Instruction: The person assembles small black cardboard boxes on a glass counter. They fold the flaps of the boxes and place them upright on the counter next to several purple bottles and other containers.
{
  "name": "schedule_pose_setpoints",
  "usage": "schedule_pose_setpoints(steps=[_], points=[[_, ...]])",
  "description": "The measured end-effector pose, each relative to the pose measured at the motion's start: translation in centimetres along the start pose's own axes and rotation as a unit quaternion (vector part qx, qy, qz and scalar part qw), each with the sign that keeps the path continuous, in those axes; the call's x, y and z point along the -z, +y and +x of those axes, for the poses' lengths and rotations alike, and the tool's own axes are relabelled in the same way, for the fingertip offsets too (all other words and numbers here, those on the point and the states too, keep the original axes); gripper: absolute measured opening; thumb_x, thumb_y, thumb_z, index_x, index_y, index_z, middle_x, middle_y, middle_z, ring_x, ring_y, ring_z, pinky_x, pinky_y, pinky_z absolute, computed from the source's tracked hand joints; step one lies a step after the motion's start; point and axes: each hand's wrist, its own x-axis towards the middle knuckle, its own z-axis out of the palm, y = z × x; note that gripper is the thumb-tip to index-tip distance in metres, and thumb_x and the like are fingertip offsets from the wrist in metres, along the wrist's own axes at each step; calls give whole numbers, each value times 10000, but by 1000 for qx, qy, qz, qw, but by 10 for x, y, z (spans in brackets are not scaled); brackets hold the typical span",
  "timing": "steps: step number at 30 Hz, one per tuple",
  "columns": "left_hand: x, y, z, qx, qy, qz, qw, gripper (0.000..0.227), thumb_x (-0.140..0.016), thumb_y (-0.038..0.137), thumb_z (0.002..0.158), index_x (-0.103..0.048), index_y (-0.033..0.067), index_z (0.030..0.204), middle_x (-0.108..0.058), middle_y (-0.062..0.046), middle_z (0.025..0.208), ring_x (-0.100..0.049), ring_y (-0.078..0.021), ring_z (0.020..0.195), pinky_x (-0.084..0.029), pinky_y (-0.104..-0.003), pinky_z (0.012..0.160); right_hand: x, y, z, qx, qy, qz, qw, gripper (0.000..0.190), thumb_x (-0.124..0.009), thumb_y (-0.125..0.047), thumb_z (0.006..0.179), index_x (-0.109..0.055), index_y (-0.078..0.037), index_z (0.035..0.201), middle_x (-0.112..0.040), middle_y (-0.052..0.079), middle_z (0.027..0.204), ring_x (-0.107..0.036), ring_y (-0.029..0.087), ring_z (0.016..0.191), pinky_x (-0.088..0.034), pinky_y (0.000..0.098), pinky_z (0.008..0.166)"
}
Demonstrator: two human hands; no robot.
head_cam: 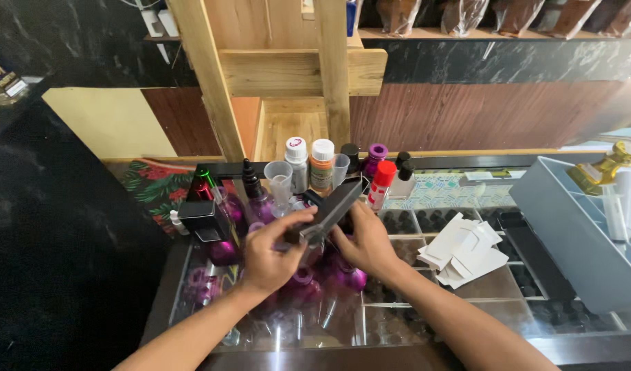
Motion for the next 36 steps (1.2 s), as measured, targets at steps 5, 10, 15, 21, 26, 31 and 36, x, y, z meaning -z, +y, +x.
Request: schedule_pose_setpoints(steps=[5, 10, 15, 21, 26, 31, 36], points=[[15, 22, 12, 220, -29, -145, 964, 100, -658, -20, 849, -629, -14, 944, -762, -212, 836, -756, -267, 547, -582, -278, 420, 10, -12, 1, -83, -7, 227, 970, 457, -504, -297, 969, -564, -79, 1367, -639, 127, 907, -613, 280, 845, -506, 432, 809], [14, -9, 10, 199, -143, -8, 970, 227, -810, 25, 672, -710, 138, 841, -751, -40, 606, -767, -186, 571, -566, -266, 478, 15, -19, 4, -105, 14, 356, 928, 492, -552, -231, 1000, -509, -27, 1445, -682, 171, 1034, -639, 227, 932, -548, 437, 894], [29, 12, 27, 246, -329, -115, 904, 582, -947, 207, 605, -674, 17, 1082, -783, -204, 986, -704, -218, 805, -632, -375, 660, 13, -24, 5, -149, 44, 404, 902, 236, -641, -107, 992, -631, -28, 1215, -688, 92, 944, -664, 154, 881, -610, 370, 778], [12, -53, -5, 305, -232, -242, 891, 513, -429, 457, 1070, -711, 78, 1272, -679, -119, 1333, -574, -205, 1257, -454, -441, 1097, 20, -60, 8, -168, 46, 395, 902, 284, -784, -79, 877, -676, -2, 1128, -691, 109, 948, -710, 173, 833, -646, 332, 693], [10, -24, -1, 402, -159, -381, 817, 527, -443, 454, 1065, -710, 34, 1236, -721, -172, 1191, -691, -266, 1094, -581, -444, 951, 2, -36, 1, -137, 17, 375, 917, 372, -820, -86, 853, -645, -29, 1177, -676, 82, 802, -661, 122, 647, -571, 229, 495], [10, -18, -3, 436, -160, -405, 788, 622, -444, 533, 1043, -682, 5, 1270, -692, -211, 1245, -688, -282, 1110, -582, -451, 953, -2, -24, -1, -151, 23, 359, 921, 492, -855, -97, 823, -586, -10, 1226, -529, 37, 738, -604, 132, 602, -560, 228, 505], [13, -27, 5, 426, -212, -345, 809, 760, -353, 656, 1010, -682, 13, 1246, -709, -233, 1161, -730, -303, 922, -642, -433, 791, 0, -33, -1, -135, 28, 365, 921, 854, -844, -25, 788, -381, -37, 1506, -545, 144, 948, -594, 162, 571, -564, 249, 490]])
